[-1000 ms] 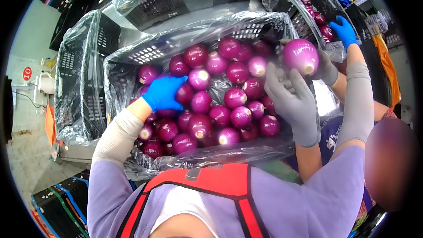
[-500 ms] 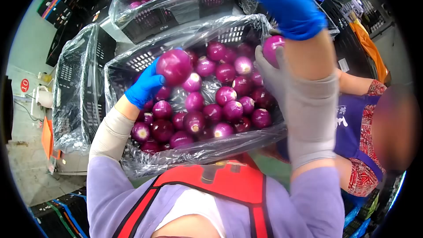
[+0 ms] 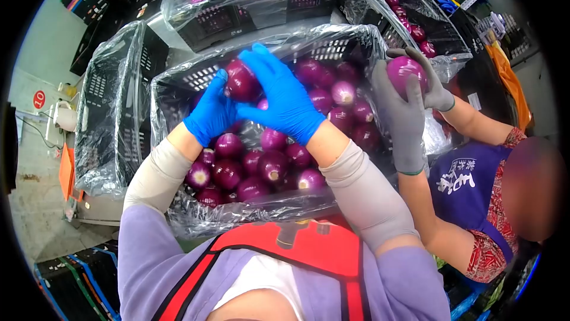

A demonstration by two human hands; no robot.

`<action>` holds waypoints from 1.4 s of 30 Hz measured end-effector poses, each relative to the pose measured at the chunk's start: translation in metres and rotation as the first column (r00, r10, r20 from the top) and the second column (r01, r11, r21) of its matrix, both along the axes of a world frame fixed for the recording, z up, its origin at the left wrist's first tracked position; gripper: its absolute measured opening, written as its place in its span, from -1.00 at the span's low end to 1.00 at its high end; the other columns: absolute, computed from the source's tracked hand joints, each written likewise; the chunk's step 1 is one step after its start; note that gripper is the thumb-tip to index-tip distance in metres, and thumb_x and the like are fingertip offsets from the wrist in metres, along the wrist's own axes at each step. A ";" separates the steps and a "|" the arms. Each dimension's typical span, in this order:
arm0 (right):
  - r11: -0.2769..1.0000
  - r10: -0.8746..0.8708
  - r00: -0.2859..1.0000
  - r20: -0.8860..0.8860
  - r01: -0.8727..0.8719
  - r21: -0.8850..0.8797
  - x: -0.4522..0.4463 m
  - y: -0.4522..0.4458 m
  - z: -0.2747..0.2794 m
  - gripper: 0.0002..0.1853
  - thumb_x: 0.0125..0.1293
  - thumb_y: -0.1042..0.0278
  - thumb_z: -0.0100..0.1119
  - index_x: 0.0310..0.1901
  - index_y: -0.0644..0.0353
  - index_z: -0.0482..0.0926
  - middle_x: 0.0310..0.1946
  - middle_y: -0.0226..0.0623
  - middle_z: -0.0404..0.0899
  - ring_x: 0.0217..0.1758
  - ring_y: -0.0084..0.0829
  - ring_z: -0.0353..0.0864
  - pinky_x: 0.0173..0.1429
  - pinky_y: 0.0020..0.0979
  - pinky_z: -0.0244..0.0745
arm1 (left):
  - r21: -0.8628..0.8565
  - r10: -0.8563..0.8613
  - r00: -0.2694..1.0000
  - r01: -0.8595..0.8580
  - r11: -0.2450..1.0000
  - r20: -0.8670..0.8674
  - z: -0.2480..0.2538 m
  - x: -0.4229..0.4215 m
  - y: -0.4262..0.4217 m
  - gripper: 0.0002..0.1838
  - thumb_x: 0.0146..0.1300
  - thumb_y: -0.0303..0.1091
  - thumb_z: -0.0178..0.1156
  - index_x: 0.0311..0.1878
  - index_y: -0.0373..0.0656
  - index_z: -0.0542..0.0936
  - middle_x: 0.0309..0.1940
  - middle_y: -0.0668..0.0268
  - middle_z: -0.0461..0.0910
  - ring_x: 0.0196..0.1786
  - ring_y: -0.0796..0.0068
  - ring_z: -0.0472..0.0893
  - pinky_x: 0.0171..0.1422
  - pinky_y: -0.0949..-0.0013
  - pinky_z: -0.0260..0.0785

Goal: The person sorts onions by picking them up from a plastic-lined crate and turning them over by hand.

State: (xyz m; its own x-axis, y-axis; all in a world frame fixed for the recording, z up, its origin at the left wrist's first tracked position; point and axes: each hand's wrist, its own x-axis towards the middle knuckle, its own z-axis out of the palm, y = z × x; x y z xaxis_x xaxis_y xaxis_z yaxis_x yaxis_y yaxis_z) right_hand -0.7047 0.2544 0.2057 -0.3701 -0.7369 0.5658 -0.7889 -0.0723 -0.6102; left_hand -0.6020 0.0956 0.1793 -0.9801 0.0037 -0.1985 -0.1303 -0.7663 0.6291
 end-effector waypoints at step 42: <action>0.958 0.237 0.853 0.465 -0.123 -0.261 0.022 0.012 0.006 0.10 -0.05 0.41 0.56 0.48 0.16 0.00 0.39 -0.14 0.19 0.44 -0.26 0.23 0.48 -0.21 0.21 | -0.738 -0.107 0.803 -0.476 0.478 -0.587 0.035 0.019 0.007 0.17 -0.02 -0.35 0.48 0.55 -0.08 -0.13 0.56 0.19 -0.15 0.56 0.23 0.00 0.57 0.15 -0.04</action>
